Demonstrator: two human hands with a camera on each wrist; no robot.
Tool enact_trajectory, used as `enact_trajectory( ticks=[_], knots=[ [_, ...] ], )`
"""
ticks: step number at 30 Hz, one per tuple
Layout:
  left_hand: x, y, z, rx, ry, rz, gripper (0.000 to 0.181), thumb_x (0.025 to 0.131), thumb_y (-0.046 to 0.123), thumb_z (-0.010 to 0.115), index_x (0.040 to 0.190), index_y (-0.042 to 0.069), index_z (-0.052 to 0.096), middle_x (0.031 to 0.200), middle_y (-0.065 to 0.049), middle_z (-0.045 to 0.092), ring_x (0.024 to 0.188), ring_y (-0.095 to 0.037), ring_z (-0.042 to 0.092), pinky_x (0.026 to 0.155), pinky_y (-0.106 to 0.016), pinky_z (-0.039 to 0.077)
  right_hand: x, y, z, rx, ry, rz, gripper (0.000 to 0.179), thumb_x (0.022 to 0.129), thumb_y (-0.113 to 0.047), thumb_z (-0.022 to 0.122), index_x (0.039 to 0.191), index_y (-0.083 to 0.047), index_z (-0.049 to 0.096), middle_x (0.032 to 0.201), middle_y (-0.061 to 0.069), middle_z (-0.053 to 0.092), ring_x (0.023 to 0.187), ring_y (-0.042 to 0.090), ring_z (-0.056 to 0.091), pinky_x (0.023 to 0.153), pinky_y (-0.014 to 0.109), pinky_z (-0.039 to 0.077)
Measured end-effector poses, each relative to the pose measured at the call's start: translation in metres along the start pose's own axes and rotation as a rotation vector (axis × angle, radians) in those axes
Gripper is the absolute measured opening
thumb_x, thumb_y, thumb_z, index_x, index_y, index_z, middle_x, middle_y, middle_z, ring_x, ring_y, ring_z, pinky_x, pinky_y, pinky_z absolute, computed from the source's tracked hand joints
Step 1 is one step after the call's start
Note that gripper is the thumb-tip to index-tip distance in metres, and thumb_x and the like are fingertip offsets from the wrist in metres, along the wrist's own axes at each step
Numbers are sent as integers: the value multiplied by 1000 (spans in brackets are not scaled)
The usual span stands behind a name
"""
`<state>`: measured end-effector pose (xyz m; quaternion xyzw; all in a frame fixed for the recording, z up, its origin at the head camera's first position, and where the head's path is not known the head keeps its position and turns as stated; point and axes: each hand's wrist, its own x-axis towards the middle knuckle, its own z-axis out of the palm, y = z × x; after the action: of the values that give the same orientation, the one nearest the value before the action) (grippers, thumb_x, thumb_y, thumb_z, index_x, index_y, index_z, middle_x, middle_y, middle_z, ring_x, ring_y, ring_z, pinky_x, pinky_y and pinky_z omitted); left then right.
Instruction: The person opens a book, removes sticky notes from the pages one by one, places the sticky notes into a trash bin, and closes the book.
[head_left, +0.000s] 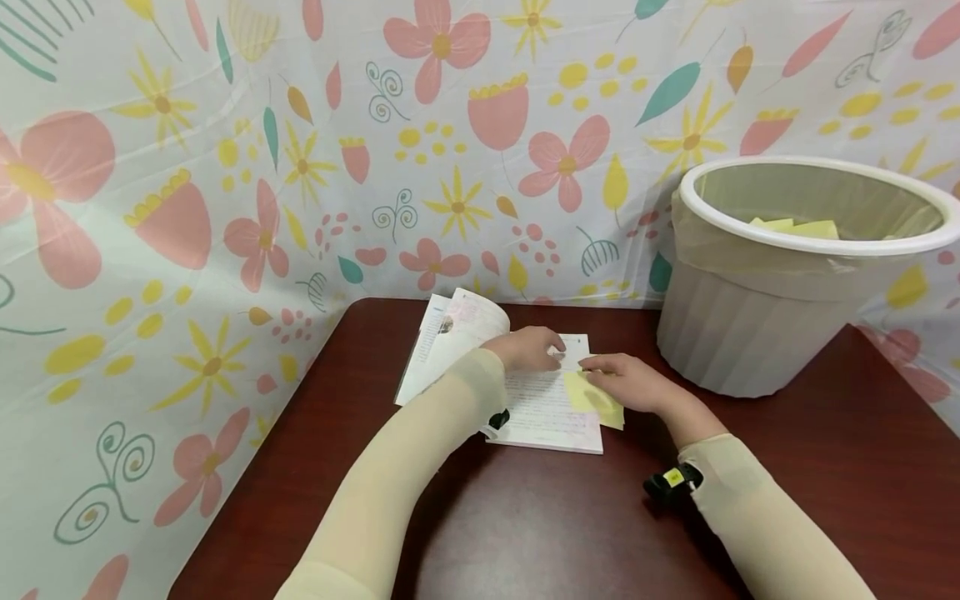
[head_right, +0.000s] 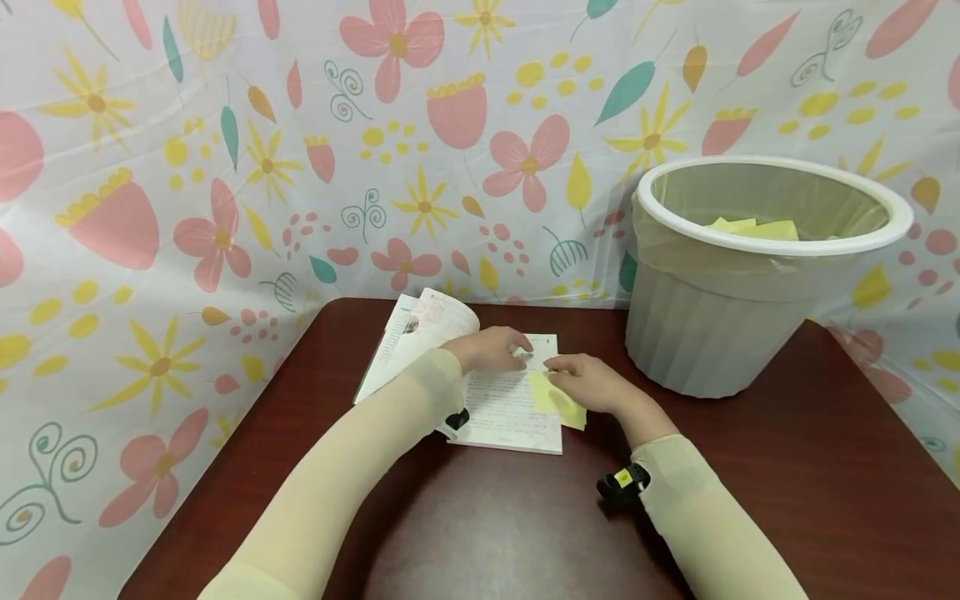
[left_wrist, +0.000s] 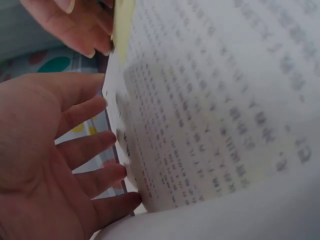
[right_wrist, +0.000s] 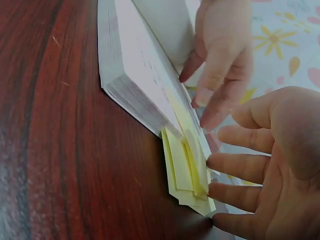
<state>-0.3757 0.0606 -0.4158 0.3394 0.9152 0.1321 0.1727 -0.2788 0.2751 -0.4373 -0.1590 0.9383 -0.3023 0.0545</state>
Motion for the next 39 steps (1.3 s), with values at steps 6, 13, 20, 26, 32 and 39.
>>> enact_trajectory(
  ticks=[6,13,20,26,32,39],
  knots=[
    [-2,6,1,39,-38,-26,48,96,27,68,143,26,61,152,6,55,146,-15,47,119,-36,40,1,4,2,-6,49,42,45,105,-26,53,142,-1,61,144,24,61,138,44,52,111,62,44],
    [-6,10,2,30,-59,-50,52,97,28,64,148,31,57,158,8,49,150,-14,42,123,-36,37,0,1,4,-35,101,62,44,105,-26,55,138,1,63,141,26,62,134,45,55,108,61,47],
    [-8,10,8,37,-86,-44,56,100,32,57,155,35,47,167,6,36,155,-16,34,126,-38,31,0,2,8,-63,147,48,43,103,-25,57,134,3,66,137,27,65,131,46,57,106,62,47],
    [-8,8,12,43,-109,-70,58,100,32,56,156,39,44,171,6,27,158,-17,28,128,-39,28,2,9,13,-112,154,19,36,98,-16,61,127,4,71,124,25,67,114,42,63,95,57,52],
    [-8,8,12,48,-107,-90,59,99,33,55,156,42,43,172,9,25,158,-17,27,128,-38,28,4,11,13,-162,131,16,37,95,-13,64,129,2,70,124,24,64,110,40,61,91,55,52],
    [-8,9,10,51,-120,-100,61,99,32,54,157,43,40,173,9,22,159,-18,25,127,-39,28,3,9,12,-162,139,28,36,94,-14,65,127,-1,72,125,24,64,114,43,59,95,57,49]
  ],
)
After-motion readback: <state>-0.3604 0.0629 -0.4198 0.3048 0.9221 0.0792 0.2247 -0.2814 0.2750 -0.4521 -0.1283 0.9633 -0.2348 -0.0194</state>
